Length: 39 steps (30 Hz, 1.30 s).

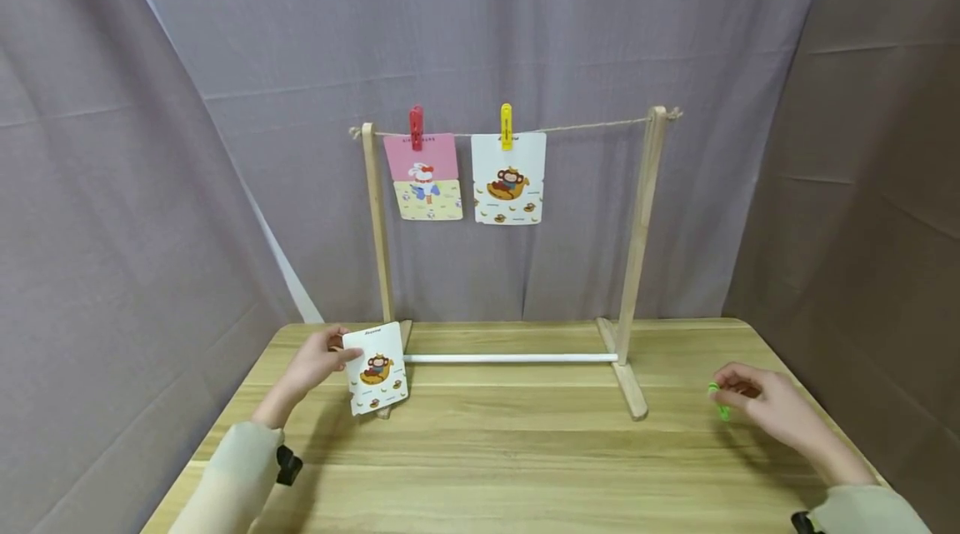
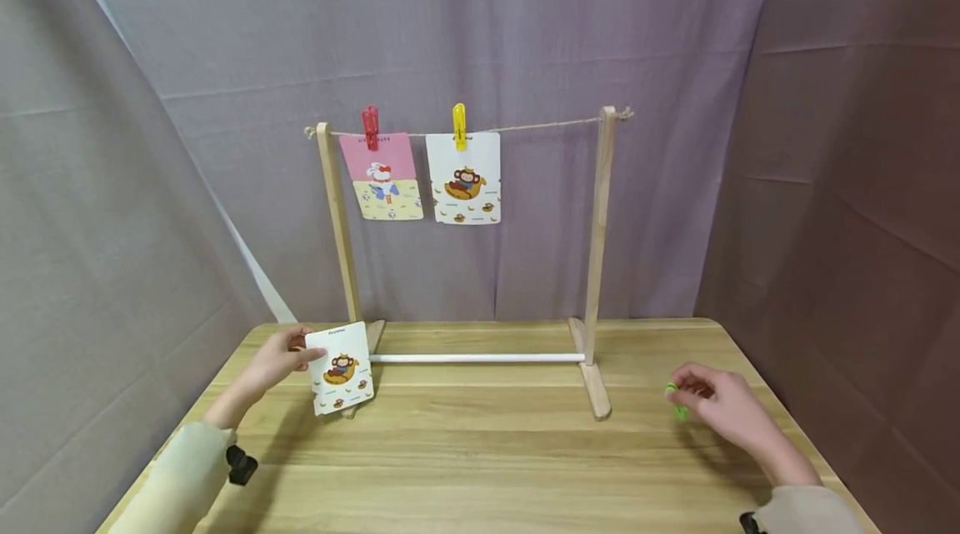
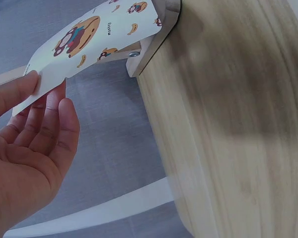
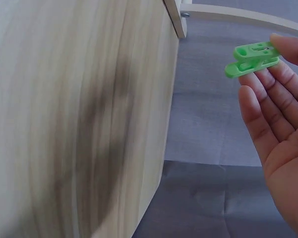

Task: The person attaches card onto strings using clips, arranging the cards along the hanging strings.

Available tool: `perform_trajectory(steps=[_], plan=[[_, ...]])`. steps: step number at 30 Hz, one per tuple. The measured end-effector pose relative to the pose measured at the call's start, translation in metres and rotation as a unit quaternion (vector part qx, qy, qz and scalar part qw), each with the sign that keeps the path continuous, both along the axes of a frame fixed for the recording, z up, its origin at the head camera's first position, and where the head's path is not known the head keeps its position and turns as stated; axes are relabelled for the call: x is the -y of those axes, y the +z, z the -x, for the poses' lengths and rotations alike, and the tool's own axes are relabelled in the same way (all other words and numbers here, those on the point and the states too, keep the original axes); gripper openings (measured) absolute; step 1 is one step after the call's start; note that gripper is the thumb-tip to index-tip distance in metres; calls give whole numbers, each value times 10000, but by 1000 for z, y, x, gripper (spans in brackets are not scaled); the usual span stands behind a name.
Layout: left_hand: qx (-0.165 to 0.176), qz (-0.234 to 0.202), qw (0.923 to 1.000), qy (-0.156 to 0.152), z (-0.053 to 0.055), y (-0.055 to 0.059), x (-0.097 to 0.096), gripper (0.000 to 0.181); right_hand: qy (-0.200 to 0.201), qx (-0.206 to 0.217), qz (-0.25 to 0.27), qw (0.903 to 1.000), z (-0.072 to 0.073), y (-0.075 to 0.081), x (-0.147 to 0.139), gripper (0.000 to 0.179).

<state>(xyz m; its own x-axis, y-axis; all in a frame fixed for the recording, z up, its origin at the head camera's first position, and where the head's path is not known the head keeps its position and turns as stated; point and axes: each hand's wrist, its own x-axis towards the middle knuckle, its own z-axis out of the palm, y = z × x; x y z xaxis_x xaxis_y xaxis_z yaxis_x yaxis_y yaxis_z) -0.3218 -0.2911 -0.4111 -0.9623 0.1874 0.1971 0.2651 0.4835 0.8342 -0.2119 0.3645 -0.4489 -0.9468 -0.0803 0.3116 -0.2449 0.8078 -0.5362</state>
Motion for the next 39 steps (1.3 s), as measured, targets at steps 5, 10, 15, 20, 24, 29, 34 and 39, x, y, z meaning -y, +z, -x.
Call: perform_trajectory(steps=[5, 10, 15, 20, 24, 29, 34, 39], plan=[[-195, 40, 9998, 12, 3, 6, 3, 25, -34, -20, 23, 10000, 0, 4, -2, 18], [-306, 129, 9994, 1, 7, 14, 6, 27, -65, 2, -7, 10000, -2, 11, -4, 22], [-404, 240, 9989, -19, 8, 25, 8, 31, -115, -66, 4, 9999, -2, 16, -8, 25], [-522, 388, 9979, 54, 10, 38, 7, 29, -117, -232, 27, 9997, 0, 20, -10, 22], [-566, 586, 9966, 126, 12, 46, 7, 28, -154, -211, 28, 9997, 0, 24, -13, 24], [-680, 680, 9952, 159, 13, 57, 7, 28, -208, -191, -19, 9996, 1, 31, -14, 26], [-833, 673, 9941, 145, 15, 70, 4, 30, -212, -139, -1, 9997, 2, 38, -14, 29], [-960, 728, 9926, 161, 16, 86, 3, 32, -195, -48, -10, 9998, 4, 45, -16, 34]])
